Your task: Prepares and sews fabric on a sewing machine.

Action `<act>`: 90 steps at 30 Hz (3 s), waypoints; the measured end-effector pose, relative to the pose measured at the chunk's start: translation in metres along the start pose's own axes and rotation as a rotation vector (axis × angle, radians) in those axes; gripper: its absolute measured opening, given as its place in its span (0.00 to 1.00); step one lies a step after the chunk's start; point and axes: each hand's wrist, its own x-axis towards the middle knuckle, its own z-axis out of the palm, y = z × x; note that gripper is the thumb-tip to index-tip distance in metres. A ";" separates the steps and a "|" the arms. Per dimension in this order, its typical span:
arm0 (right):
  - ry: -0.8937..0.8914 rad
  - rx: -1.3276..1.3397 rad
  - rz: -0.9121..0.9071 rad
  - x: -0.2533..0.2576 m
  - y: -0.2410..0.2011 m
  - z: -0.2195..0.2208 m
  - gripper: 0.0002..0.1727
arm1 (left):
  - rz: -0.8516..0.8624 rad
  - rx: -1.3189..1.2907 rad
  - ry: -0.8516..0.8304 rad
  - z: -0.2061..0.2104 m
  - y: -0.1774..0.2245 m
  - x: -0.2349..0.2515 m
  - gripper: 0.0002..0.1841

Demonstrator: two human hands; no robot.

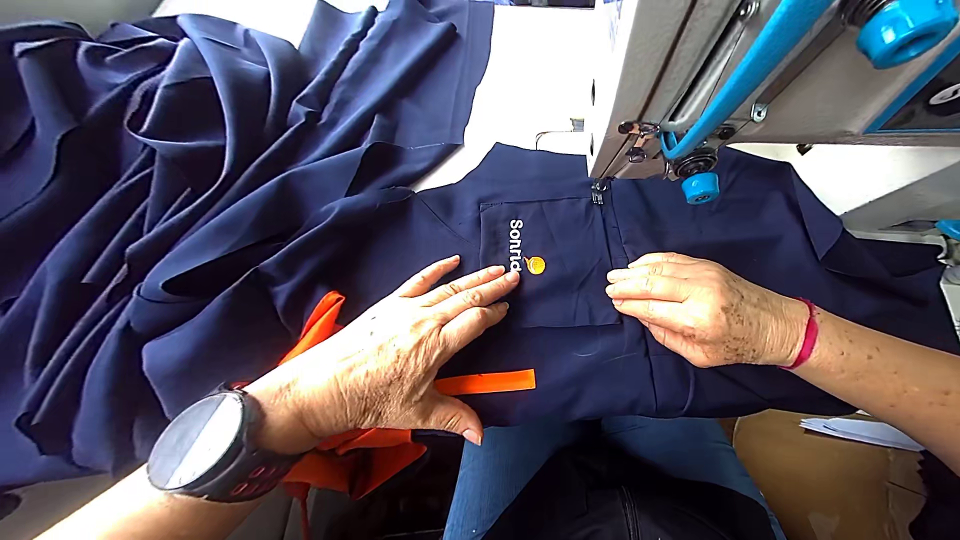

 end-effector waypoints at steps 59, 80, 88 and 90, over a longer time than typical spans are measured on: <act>0.036 -0.030 0.024 0.021 0.029 0.004 0.12 | -0.004 -0.034 0.256 -0.004 -0.019 0.022 0.13; 0.182 -0.107 0.186 0.020 0.001 0.020 0.11 | 0.037 -0.190 0.222 -0.008 -0.024 0.019 0.14; 0.100 -0.168 0.077 0.015 -0.003 0.017 0.13 | 0.024 -0.298 0.094 -0.017 -0.034 0.012 0.20; 0.091 -0.167 0.097 0.015 -0.005 0.017 0.14 | -0.028 -0.287 0.123 -0.016 -0.028 0.015 0.15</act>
